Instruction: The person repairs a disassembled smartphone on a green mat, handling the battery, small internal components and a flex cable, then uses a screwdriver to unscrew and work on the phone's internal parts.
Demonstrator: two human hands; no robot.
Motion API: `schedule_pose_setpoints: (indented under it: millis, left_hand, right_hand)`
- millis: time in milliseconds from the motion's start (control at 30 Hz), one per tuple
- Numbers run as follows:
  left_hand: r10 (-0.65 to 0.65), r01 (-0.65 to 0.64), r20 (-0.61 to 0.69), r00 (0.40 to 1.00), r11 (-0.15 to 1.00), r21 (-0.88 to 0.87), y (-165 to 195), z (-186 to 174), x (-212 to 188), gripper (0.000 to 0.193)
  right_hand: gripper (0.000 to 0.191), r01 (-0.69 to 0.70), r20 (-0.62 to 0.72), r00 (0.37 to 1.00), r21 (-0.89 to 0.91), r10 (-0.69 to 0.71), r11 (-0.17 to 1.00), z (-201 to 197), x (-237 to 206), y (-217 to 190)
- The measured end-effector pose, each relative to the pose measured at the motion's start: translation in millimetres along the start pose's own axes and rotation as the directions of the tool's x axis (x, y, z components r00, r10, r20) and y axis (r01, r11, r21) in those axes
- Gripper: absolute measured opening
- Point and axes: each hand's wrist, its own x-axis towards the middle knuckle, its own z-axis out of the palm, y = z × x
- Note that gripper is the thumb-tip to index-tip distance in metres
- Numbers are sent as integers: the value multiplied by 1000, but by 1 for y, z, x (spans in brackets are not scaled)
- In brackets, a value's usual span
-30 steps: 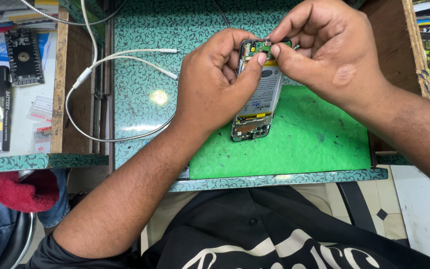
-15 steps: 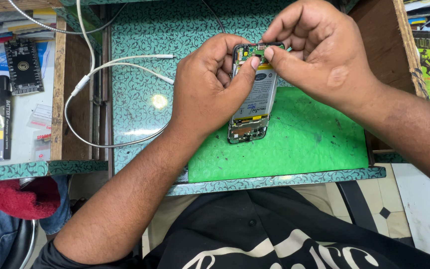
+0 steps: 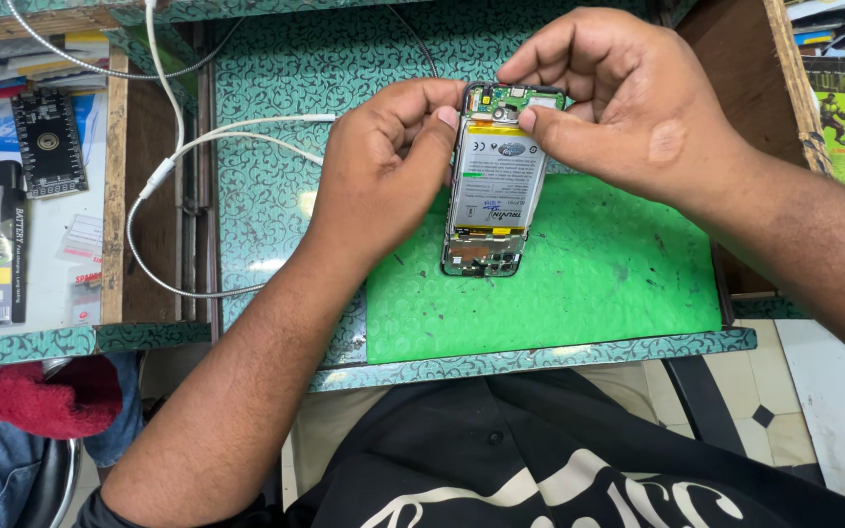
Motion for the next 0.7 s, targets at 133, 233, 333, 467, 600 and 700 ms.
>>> schedule_pose_setpoints:
  millis: [133, 233, 333, 467, 600, 700]
  left_hand:
    - [101, -100, -7, 995, 992, 82, 2, 1, -2, 22]
    - [122, -111, -41, 992, 970, 217, 5, 3, -3, 20]
    - [133, -121, -46, 990, 973, 197, 5, 3, -4, 19]
    - [68, -67, -8, 998, 997, 45, 1, 2, -1, 21]
    - [51, -48, 42, 998, 997, -59, -3, -1, 2, 22]
    - [78, -77, 56, 995, 996, -34, -5, -1, 1, 23]
  right_hand:
    - [27, 13, 2, 1000, -2, -13, 1000, 2, 0, -2]
    - [27, 26, 0, 1000, -10, -26, 1000, 3, -1, -3]
    - [27, 36, 2, 999, -28, -36, 999, 3, -3, -3]
    - [27, 34, -1, 999, -35, -34, 999, 4, -3, -3]
    - [27, 44, 8, 999, -17, -44, 999, 3, -3, -3]
    - [29, 54, 16, 998, -30, -54, 998, 2, -2, -1]
